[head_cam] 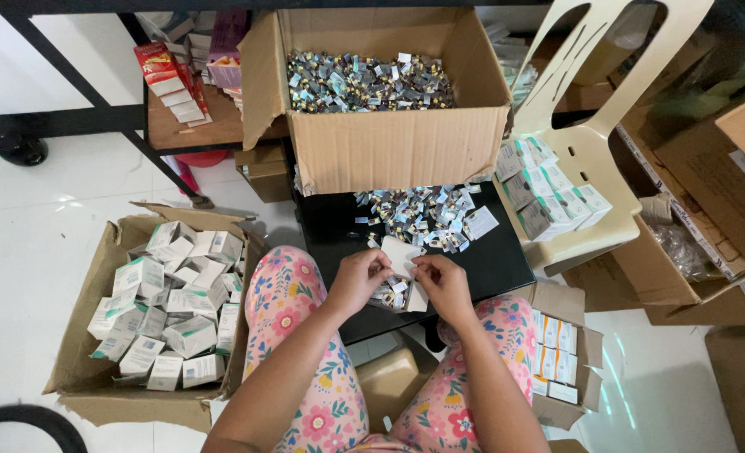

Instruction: The person sits on a low stool and repeatedly picks small foil-wrapped items from a large cardboard box, places them into a small white box on their lap, and then sets the filled box aside. The process continues with multiple small boxes being filled and moved to a nearby box.

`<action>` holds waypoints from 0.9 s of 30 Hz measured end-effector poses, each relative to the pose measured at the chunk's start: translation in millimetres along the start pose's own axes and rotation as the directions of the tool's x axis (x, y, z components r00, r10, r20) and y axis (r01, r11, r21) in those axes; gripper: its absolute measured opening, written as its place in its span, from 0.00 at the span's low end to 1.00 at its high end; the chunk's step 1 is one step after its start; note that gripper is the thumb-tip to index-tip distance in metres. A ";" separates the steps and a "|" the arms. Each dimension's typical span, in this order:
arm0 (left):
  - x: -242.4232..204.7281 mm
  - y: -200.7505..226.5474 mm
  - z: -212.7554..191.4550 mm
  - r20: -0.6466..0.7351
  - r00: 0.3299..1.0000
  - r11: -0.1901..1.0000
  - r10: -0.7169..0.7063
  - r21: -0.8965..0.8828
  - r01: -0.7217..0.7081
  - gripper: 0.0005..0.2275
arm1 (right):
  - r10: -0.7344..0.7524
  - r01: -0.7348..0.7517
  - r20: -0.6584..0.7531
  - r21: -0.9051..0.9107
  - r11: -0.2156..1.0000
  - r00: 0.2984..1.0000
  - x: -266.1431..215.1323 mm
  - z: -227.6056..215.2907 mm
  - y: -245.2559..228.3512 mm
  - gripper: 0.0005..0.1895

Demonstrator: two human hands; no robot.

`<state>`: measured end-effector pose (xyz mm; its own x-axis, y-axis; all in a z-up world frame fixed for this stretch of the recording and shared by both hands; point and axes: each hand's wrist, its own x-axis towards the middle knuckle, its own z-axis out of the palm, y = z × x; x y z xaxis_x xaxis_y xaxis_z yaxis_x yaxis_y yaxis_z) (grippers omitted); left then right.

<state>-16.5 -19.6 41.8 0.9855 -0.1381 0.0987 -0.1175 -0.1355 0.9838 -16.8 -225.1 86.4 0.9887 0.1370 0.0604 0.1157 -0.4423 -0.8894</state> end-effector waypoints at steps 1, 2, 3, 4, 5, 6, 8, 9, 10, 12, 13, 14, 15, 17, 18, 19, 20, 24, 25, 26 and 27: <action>-1.3 1.1 0.0 0.003 1.000 1.000 -0.001 -0.002 0.001 0.07 | -0.002 0.002 -0.002 -0.005 1.000 1.000 -0.4 0.3 -0.1 0.09; -2.4 2.0 0.0 0.005 1.000 1.000 -0.001 -0.004 0.001 0.07 | -0.005 0.005 -0.005 -0.009 1.000 1.000 -0.7 0.7 0.2 0.09; -3.4 2.8 0.2 0.008 1.000 1.000 -0.002 -0.006 0.002 0.07 | -0.007 0.006 -0.007 -0.014 1.000 1.000 -1.2 1.0 1.0 0.09; -3.7 3.5 0.2 -0.012 1.000 1.000 0.025 -0.008 -0.025 0.07 | -0.004 0.004 -0.008 -0.017 1.000 1.000 -1.7 1.1 2.1 0.09; -3.4 4.4 -0.4 -0.033 0.998 0.999 0.052 -0.011 -0.053 0.07 | -0.003 0.003 -0.010 -0.020 1.000 1.000 -1.7 0.8 3.6 0.09; -2.9 5.6 -1.2 -0.053 0.995 0.997 0.080 -0.012 -0.081 0.07 | -0.002 0.002 -0.011 -0.023 1.000 1.000 -1.8 0.4 5.2 0.10; 0.8 9.3 -6.3 -0.078 0.994 0.997 0.071 0.011 -0.070 0.05 | 0.004 -0.005 -0.025 -0.058 0.998 1.000 0.3 -3.0 9.0 0.09; 1.4 11.4 -9.2 -0.090 0.994 0.998 0.065 0.022 -0.064 0.05 | 0.008 -0.011 -0.032 -0.077 0.997 0.999 0.1 -5.7 11.9 0.09; 2.4 13.3 -13.6 -0.113 0.993 0.999 0.041 0.038 -0.037 0.05 | -0.016 0.011 -0.046 -0.117 0.993 0.999 0.5 -9.4 15.3 0.09; 3.1 16.7 -24.4 -0.162 0.987 0.998 -0.008 0.068 0.019 0.06 | -0.067 0.052 -0.069 -0.199 0.979 0.995 1.5 -16.7 22.8 0.09; 1.5 18.6 -29.0 -0.148 0.988 0.991 0.044 0.132 -0.025 0.05 | -0.042 0.033 -0.045 -0.185 0.982 0.998 1.6 -19.2 26.3 0.11; 0.0 20.2 -33.0 -0.130 0.987 0.978 0.096 0.195 -0.069 0.05 | -0.018 0.014 -0.020 -0.172 0.985 1.000 1.9 -20.6 29.6 0.13; -0.8 21.8 -34.7 -0.106 0.984 0.960 0.146 0.255 -0.115 0.05 | 0.008 -0.007 0.002 -0.160 0.987 1.000 2.1 -21.5 32.8 0.15; -3.4 24.4 -32.7 0.123 0.978 0.917 0.167 0.346 -0.200 0.06 | 0.137 -0.110 0.125 -0.204 0.973 0.983 0.8 -20.7 37.9 0.20; -4.9 25.6 -30.2 0.238 0.957 0.890 0.166 0.381 -0.249 0.06 | 0.203 -0.159 0.183 -0.231 0.960 0.962 -0.4 -19.8 39.8 0.23; -6.5 26.9 -26.7 0.289 0.939 0.842 0.185 0.447 -0.303 0.06 | 0.216 -0.166 0.191 -0.247 0.955 0.958 -0.9 -18.3 41.0 0.21; -7.9 28.6 -21.8 0.341 0.919 0.785 0.199 0.506 -0.358 0.06 | 0.228 -0.172 0.199 -0.264 0.949 0.953 -1.4 -17.0 41.9 0.20; -9.6 35.2 -13.8 0.284 0.912 0.757 0.296 0.513 -0.405 0.06 | 0.236 -0.147 0.243 -0.334 0.931 0.941 0.0 -16.4 43.0 0.17; -10.8 36.4 -14.3 0.228 0.932 0.796 0.283 0.487 -0.360 0.06 | 0.242 -0.159 0.258 -0.303 0.939 0.936 -0.5 -16.6 43.2 0.16; -11.6 37.6 -15.3 0.172 0.949 0.831 0.266 0.457 -0.316 0.06 | 0.247 -0.172 0.272 -0.272 0.947 0.930 -1.1 -16.7 43.3 0.16; -10.7 39.1 -16.8 0.117 0.962 0.863 0.248 0.424 -0.274 0.07 | 0.249 -0.183 0.285 -0.241 0.953 0.925 -0.7 -16.9 42.9 0.16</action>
<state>-29.6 -6.9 81.7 0.9043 -0.2813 0.3210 -0.4233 -0.4956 0.7584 -11.0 -259.1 55.9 0.9166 0.2696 -0.2951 -0.0473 -0.6600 -0.7498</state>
